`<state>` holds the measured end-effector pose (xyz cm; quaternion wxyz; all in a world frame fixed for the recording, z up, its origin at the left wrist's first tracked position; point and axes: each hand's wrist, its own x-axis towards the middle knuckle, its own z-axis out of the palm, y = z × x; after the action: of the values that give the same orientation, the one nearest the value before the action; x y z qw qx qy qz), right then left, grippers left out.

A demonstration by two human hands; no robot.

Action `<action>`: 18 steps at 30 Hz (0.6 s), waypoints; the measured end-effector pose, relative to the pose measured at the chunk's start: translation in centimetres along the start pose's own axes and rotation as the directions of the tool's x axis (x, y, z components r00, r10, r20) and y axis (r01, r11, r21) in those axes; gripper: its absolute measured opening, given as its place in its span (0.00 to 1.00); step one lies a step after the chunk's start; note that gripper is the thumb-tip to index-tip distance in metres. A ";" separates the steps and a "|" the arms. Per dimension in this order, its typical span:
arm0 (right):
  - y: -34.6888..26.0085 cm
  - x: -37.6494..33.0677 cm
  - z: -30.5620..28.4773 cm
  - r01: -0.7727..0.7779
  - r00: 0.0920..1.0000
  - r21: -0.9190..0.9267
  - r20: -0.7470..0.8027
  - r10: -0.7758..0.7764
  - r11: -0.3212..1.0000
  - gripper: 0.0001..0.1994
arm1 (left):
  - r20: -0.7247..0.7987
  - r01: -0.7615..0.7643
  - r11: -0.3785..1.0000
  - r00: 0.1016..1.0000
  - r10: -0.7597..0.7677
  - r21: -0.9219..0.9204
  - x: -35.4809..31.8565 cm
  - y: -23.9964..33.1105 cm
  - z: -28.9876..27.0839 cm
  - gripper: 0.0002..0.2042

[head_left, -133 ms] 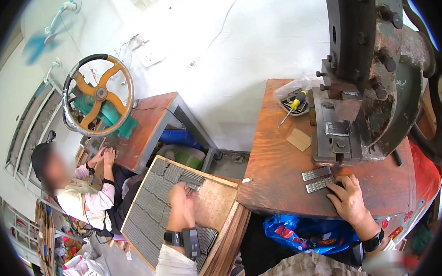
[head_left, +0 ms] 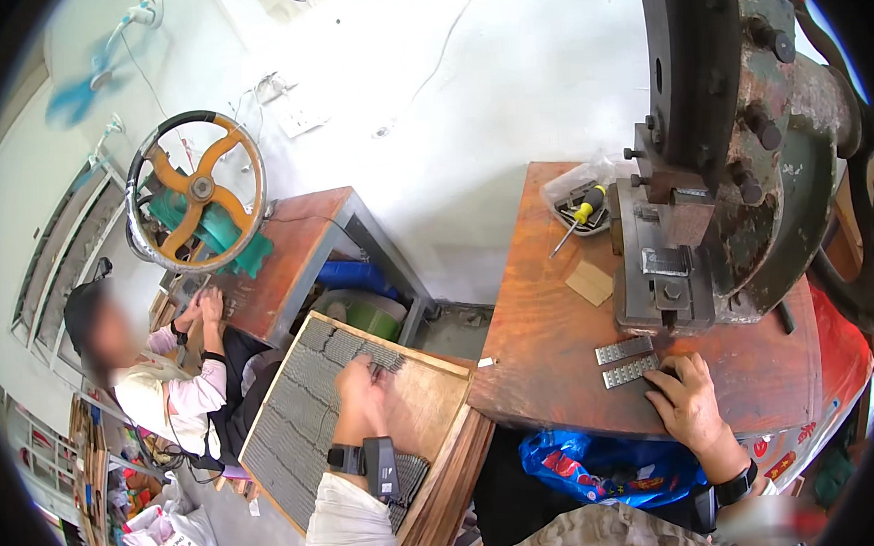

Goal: Operating a manual hand-press machine to stamp or assemble small metal components.

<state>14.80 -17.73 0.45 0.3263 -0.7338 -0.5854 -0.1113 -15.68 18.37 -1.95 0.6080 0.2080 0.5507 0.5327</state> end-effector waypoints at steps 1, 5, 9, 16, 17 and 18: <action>-0.2 0.1 0.0 0.005 1.000 0.000 0.004 -0.005 1.000 0.15 | 0.019 -0.074 0.980 0.997 0.071 0.186 1.5 -0.7 -0.5 0.08; -0.2 0.0 -0.2 0.002 1.000 0.004 0.012 -0.002 1.000 0.15 | 0.116 -0.316 0.466 0.906 0.408 0.827 0.6 -1.3 0.7 0.22; -0.2 -0.1 -0.3 0.000 1.000 0.001 -0.010 0.000 1.000 0.15 | 0.164 -0.315 0.308 0.888 0.429 0.898 1.8 -0.9 0.7 0.28; 0.5 -0.3 -0.3 0.035 0.999 0.017 0.005 -0.035 0.999 0.15 | 0.283 -0.326 -0.007 0.811 0.512 0.945 -0.5 -0.7 0.3 0.21; 0.5 -0.2 -0.3 0.039 0.999 0.034 -0.005 -0.039 0.999 0.15 | 0.296 -0.316 -0.052 0.802 0.519 0.947 -1.1 -0.4 0.2 0.19; 0.6 -0.2 -0.3 0.044 0.999 0.054 -0.017 -0.043 0.998 0.15 | 0.235 -0.370 0.301 0.884 0.403 0.879 -1.1 0.0 -0.6 0.16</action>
<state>15.40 -18.09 0.34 0.3482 -0.7107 -0.6016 -0.1080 -16.01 17.23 -1.69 0.2416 0.6202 0.6914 0.2809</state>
